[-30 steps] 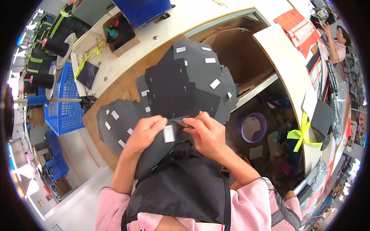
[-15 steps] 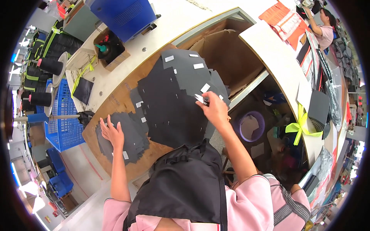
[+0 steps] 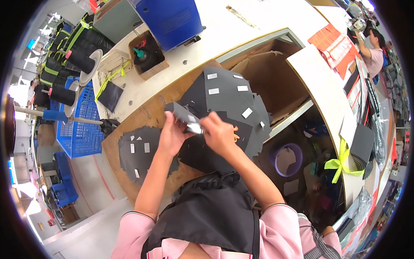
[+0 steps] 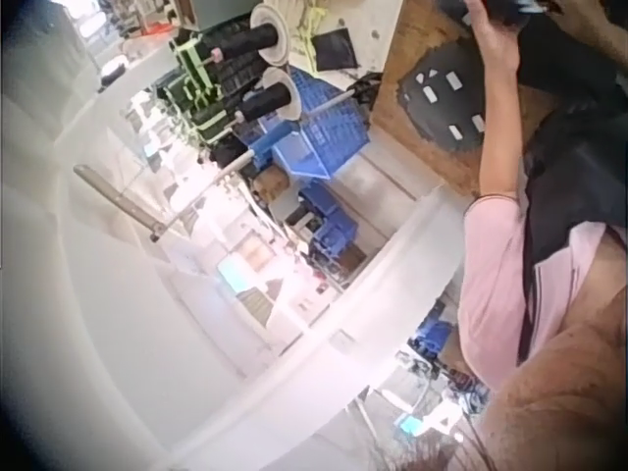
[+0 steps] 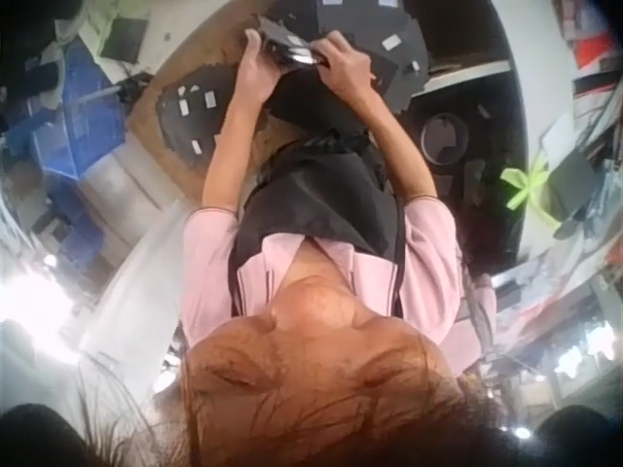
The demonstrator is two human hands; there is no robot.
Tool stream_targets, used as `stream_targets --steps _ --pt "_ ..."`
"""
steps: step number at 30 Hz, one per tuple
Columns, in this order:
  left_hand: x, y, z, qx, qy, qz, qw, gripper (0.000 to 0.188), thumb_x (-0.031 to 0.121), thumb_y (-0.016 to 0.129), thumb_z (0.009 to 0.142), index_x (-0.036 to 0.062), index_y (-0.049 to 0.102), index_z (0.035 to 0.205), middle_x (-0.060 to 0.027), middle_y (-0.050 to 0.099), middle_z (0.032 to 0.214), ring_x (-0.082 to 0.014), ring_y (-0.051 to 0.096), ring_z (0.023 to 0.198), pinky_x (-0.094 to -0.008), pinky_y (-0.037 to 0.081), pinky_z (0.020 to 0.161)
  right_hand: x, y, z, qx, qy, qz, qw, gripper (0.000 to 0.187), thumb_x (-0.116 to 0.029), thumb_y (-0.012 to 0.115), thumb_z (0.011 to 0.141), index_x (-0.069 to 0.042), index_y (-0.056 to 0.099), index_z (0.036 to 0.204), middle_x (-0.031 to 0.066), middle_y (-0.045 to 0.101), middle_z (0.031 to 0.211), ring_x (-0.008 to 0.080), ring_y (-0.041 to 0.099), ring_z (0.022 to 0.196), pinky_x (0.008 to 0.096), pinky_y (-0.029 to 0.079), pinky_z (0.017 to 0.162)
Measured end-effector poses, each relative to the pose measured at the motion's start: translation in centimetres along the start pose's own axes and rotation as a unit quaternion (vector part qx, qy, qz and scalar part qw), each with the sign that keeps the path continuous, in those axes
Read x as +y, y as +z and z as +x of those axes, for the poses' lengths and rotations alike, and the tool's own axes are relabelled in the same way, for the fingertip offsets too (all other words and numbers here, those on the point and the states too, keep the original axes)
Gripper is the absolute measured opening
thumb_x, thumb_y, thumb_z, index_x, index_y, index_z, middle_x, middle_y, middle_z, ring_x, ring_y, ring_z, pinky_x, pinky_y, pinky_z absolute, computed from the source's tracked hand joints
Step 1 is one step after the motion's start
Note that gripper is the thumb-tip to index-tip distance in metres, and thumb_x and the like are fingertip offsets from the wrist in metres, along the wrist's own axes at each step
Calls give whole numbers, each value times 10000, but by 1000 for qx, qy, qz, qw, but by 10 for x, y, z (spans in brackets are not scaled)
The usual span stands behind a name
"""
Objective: Sorting and inspecting small flat components in a manufacturing environment.
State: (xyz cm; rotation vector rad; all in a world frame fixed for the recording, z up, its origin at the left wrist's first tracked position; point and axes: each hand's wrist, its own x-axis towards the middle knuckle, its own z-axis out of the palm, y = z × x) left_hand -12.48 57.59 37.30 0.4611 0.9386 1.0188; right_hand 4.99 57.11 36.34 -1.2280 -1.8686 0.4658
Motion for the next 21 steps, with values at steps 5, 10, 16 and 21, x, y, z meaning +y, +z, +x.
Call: stream_targets --steps 5,10,16,21 --pt "25 -1 -33 -82 -19 -86 993 698 626 432 869 56 438 1272 -106 544 1205 -218 556 1095 -439 492 871 -41 -16 -20 2 -187 -74 980 218 -61 631 655 -87 622 871 11 421 676 115 498 494 277 396 432" --pt "47 -27 -28 51 -93 76 991 318 221 685 837 -14 604 1035 -84 658 938 -171 652 820 -315 532 763 -62 -22 -37 -105 -353 -79 927 162 -124 614 687 -68 623 839 -20 424 702 69 485 576 224 382 469" --pt "46 2 -36 56 -27 172 983 263 198 719 813 8 630 970 -28 643 865 -98 600 749 -245 485 675 -55 -21 -59 -251 -267 -14 930 227 -119 613 685 -93 607 910 14 476 743 147 555 616 287 483 538" --pt "29 24 -56 60 66 194 977 205 239 643 887 36 624 916 66 523 712 -15 419 634 -191 356 558 -65 -52 -25 -69 85 178 978 314 -21 692 660 -69 596 956 46 557 739 196 586 578 290 465 496"
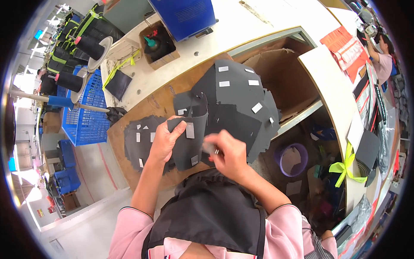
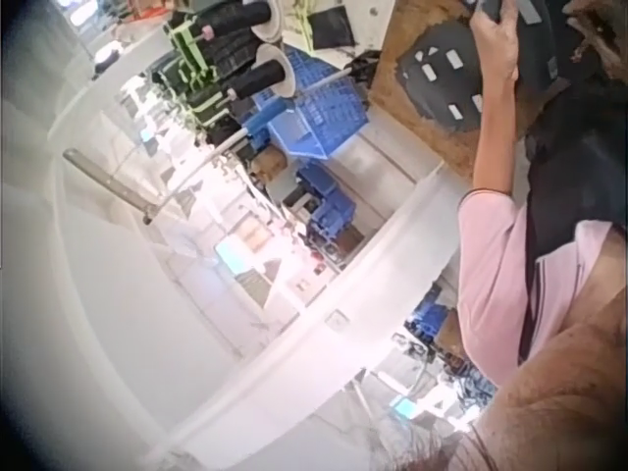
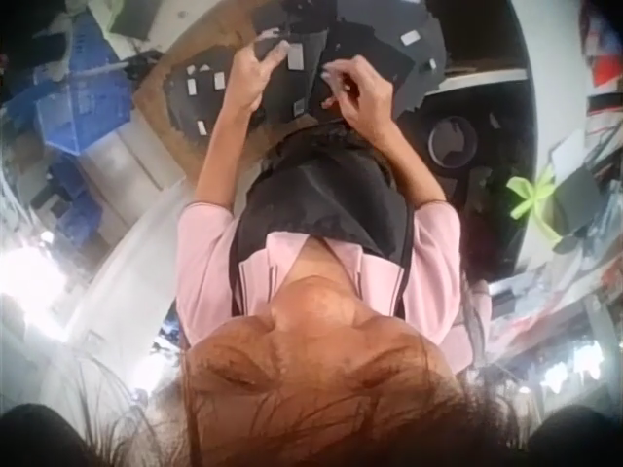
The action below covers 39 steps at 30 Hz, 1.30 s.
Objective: Sorting and inspecting small flat components in a manufacturing environment.
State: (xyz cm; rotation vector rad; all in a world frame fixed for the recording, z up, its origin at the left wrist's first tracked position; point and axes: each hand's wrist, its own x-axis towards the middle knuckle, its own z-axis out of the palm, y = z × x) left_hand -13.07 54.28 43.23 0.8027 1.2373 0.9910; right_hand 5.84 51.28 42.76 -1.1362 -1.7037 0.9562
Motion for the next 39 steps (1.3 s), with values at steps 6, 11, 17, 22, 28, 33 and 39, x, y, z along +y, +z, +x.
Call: stream_targets --steps 6,11,17,22,28,33,39 --pt "12 16 -14 24 19 123 992 214 237 584 921 28 611 887 72 465 655 -15 374 608 -205 306 526 -7 -7 8 86 -49 -117 988 236 -97 720 736 -59 604 938 63 545 823 176 545 539 295 424 469" --pt "12 25 -18 14 28 126 991 240 250 579 919 14 600 883 65 444 623 -26 367 584 -209 307 520 -5 -11 7 78 -65 -160 982 260 -98 733 717 -67 613 945 55 513 786 179 522 531 295 410 461" --pt "10 26 -19 8 19 124 992 252 262 575 922 16 600 875 63 448 632 -27 373 595 -215 312 524 -6 -14 3 79 -53 -128 987 248 -89 734 708 -61 619 926 53 498 755 183 526 543 291 422 475" --pt "10 29 -22 -13 22 114 993 238 245 560 932 20 599 861 66 452 640 -18 369 592 -208 300 512 -2 -11 5 92 -99 -156 979 264 -87 742 684 -58 630 921 42 504 735 174 517 533 288 415 475" --pt "10 27 -22 -24 0 105 994 232 238 560 932 22 602 859 69 460 651 -12 373 595 -202 303 511 4 -12 3 108 -187 -221 951 301 -93 764 644 -44 644 916 33 524 730 167 515 543 281 413 485" --pt "11 29 -21 -25 -9 93 995 228 232 563 929 19 604 860 70 461 647 -9 372 595 -199 304 511 -2 -17 2 122 -173 -175 962 276 -61 763 651 -32 643 898 48 526 733 175 519 545 280 420 492" --pt "23 9 -25 -105 -2 154 983 180 190 590 901 14 625 897 51 511 667 -28 393 599 -208 327 528 -9 -51 30 -51 32 54 997 232 -38 739 691 -16 610 882 87 485 795 220 465 662 306 415 598"
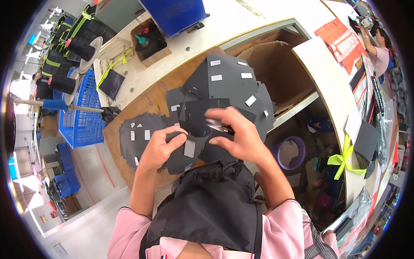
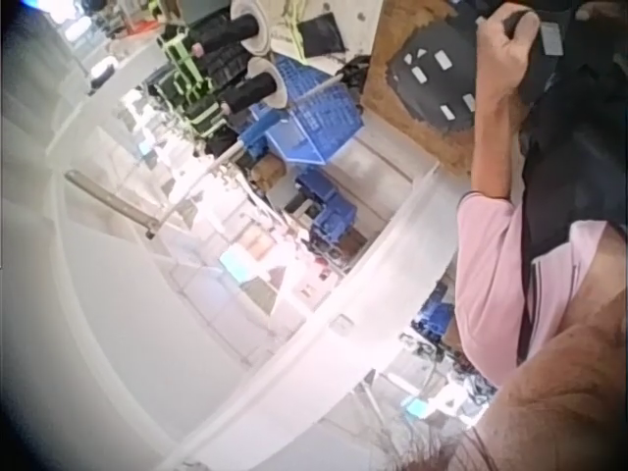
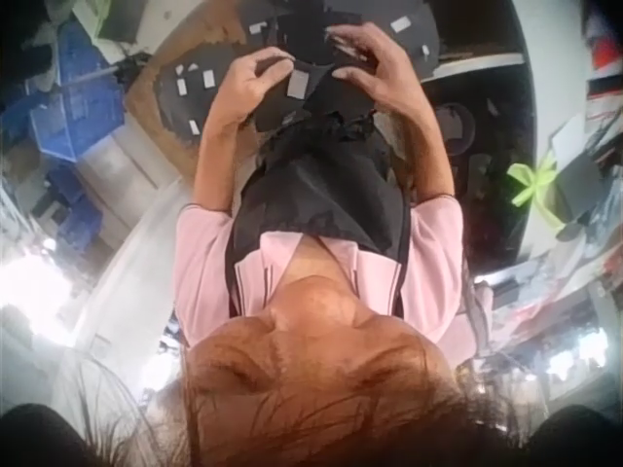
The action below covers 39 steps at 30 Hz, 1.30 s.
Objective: Sorting and inspecting small flat components in a manufacturing environment.
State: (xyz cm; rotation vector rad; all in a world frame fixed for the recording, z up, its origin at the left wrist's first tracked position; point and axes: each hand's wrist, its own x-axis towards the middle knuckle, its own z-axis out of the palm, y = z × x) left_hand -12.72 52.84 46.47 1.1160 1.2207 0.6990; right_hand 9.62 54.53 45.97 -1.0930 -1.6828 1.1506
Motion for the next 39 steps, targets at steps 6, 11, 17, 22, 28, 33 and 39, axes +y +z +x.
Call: stream_targets --steps 6,11,17,22,28,33,39 --pt "-5 -20 3 68 145 306 938 324 201 657 825 46 591 1102 -80 617 1094 -246 574 1034 -319 432 883 33 -6 -7 -151 63 -16 986 211 -98 718 731 12 568 829 87 412 747 233 448 702 350 367 618" --pt "-6 6 14 -91 271 406 868 433 275 683 789 96 560 1163 -68 550 1232 -251 462 1226 -571 106 1087 41 10 -7 -136 65 99 984 147 -117 666 792 1 580 805 66 423 757 197 445 729 306 377 676" --pt "-25 15 21 -89 -79 78 990 238 249 581 893 17 607 850 -18 517 651 -89 484 681 -263 415 714 34 27 -19 -20 139 51 989 217 -95 678 776 -19 559 941 59 472 827 168 507 728 284 428 640" --pt "-39 17 18 -53 -47 68 995 326 279 502 937 -16 523 799 4 388 584 -65 365 602 -263 335 539 20 22 -50 80 -39 -209 974 327 -78 721 693 -54 578 986 74 533 848 234 580 667 322 481 605" --pt "-17 24 14 -48 -31 127 990 375 294 483 945 -26 455 751 -54 348 578 -110 326 571 -310 320 520 18 16 -46 39 -96 -271 957 366 -59 758 608 -70 621 948 73 555 798 240 549 620 320 455 548" --pt "-10 22 11 -48 -8 175 983 363 280 478 944 -26 456 750 -114 356 580 -175 328 548 -331 336 528 19 14 -42 28 -179 -305 935 386 -107 772 580 -105 645 945 12 551 751 174 531 585 287 419 515" --pt "-15 22 11 -72 -4 172 982 356 261 494 935 -28 453 732 -111 372 575 -176 338 546 -333 342 532 24 3 -40 -25 -210 -310 927 338 -104 778 579 -111 664 897 -7 552 728 159 531 587 284 417 518"
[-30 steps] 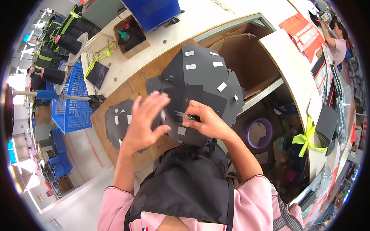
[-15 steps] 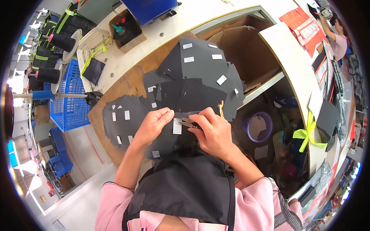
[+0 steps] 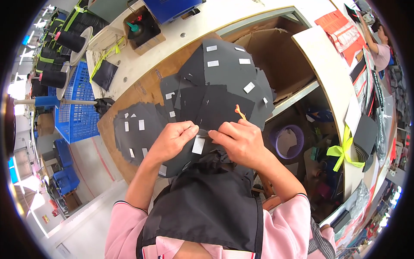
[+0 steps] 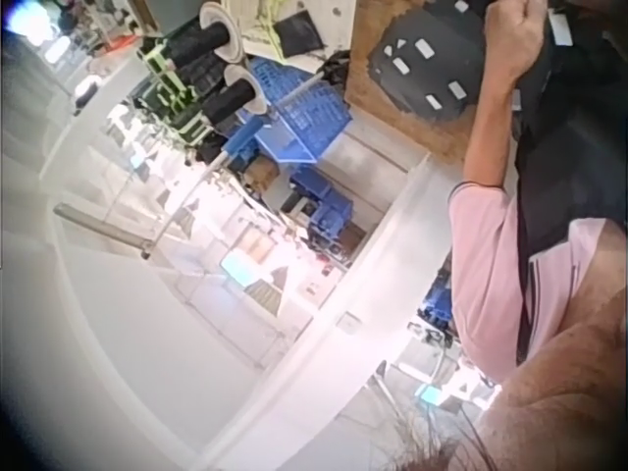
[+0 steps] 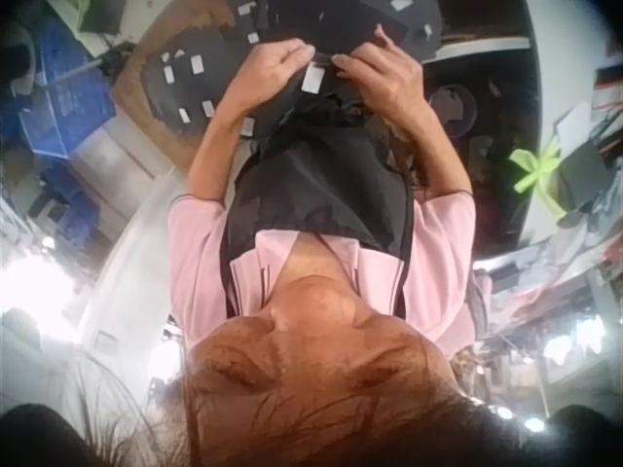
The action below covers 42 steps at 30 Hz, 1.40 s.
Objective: Sorting and inspecting small flat components in a manufacturing environment.
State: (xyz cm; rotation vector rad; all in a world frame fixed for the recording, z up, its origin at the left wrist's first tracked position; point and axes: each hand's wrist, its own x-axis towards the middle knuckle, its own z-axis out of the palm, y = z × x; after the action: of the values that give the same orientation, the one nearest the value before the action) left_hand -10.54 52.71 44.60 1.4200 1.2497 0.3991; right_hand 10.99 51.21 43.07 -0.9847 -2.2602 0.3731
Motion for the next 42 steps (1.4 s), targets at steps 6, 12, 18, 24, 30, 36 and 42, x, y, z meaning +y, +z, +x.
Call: stream_targets --steps 6,12,18,24,30,36,42 --pt "2 2 -2 -19 -26 -22 999 344 254 516 927 -24 478 728 -76 391 567 -135 350 555 -321 346 534 7 -4 -4 -13 64 150 986 342 -84 782 581 -89 661 901 32 542 728 196 541 614 312 426 532" --pt "7 -2 -1 -5 -15 -24 1000 333 250 519 928 -20 490 735 -61 390 570 -113 354 564 -309 343 533 2 -6 6 -30 64 114 991 374 -61 789 572 -86 659 922 47 546 774 214 548 619 338 522 663" --pt "6 -3 -2 -16 -23 -43 999 334 244 512 931 -26 484 737 -38 384 575 -99 353 573 -299 337 531 2 -4 4 -23 76 107 991 377 -85 795 572 -100 666 927 25 549 758 196 556 618 323 451 568" --pt "7 -3 1 -15 -9 -59 998 341 244 519 928 -26 463 726 -29 354 575 -92 340 579 -289 332 534 4 -7 7 -11 -27 -15 999 334 -148 799 559 -137 687 874 -22 558 747 165 536 573 289 419 538" --pt "2 -1 -1 -52 -50 -81 994 336 248 524 924 -26 483 734 -23 365 571 -91 344 583 -285 339 539 12 -13 4 -41 25 193 980 337 -130 795 569 -126 689 889 -2 545 746 169 539 624 297 415 521" --pt "7 -3 -2 -25 -38 -66 997 324 244 531 919 -22 499 737 -32 367 574 -92 342 578 -286 335 530 7 -16 12 -69 58 126 988 347 -119 777 595 -117 663 924 14 523 789 200 514 627 313 421 543" --pt "7 -4 -3 -30 -31 -53 998 318 235 533 915 -22 498 731 -26 373 567 -92 341 569 -288 332 522 8 -13 15 -74 46 135 987 365 -108 785 571 -116 682 921 12 540 781 196 544 658 316 441 559"
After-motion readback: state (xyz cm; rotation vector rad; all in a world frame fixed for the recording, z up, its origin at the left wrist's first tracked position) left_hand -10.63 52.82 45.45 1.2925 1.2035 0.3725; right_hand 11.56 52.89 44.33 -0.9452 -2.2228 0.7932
